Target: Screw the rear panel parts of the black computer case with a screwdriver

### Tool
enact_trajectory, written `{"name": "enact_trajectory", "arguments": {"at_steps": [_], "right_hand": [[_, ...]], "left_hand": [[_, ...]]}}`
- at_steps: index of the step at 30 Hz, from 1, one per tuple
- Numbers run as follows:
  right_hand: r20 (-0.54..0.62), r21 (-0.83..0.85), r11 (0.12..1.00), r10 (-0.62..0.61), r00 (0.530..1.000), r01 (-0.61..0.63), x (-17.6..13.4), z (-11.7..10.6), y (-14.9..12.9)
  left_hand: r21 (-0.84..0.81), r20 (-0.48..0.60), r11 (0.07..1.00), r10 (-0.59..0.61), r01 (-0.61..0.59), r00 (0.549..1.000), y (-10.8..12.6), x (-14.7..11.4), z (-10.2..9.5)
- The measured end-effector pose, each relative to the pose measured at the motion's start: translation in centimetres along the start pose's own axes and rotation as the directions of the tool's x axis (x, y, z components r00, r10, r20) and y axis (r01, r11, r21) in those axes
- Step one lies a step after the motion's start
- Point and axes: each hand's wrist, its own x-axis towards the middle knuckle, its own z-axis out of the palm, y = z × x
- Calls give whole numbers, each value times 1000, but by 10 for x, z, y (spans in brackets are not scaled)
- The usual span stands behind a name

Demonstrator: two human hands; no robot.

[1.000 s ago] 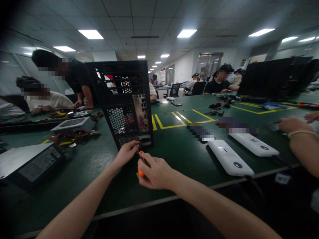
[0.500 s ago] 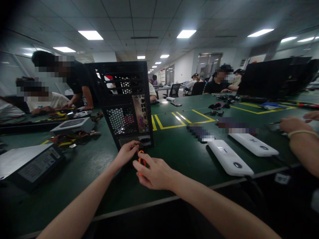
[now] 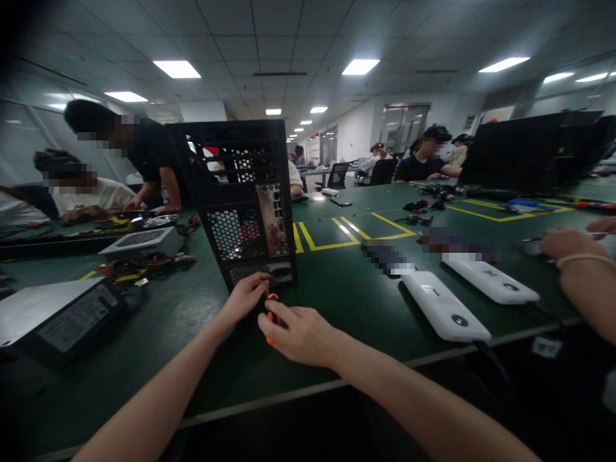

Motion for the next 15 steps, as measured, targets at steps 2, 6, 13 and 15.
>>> {"name": "enact_trajectory", "arguments": {"at_steps": [2, 6, 13, 15], "right_hand": [[-14, -49, 999, -6, 1000, 5, 0, 1, 1], [-146, -69, 992, 99, 984, -109, -1, 5, 6], [18, -53, 997, 50, 999, -49, 0, 1, 1], [98, -10, 999, 45, 994, -44, 1, -1, 0]], "left_hand": [[-12, 5, 1000, -4, 4, 1000, 0, 0, 0], [-29, 18, 999, -21, 22, 1000, 3, 0, 0], [-44, 12, 999, -14, 14, 1000, 4, -1, -1], [-51, 14, 999, -14, 15, 1000, 4, -1, 0]]}}
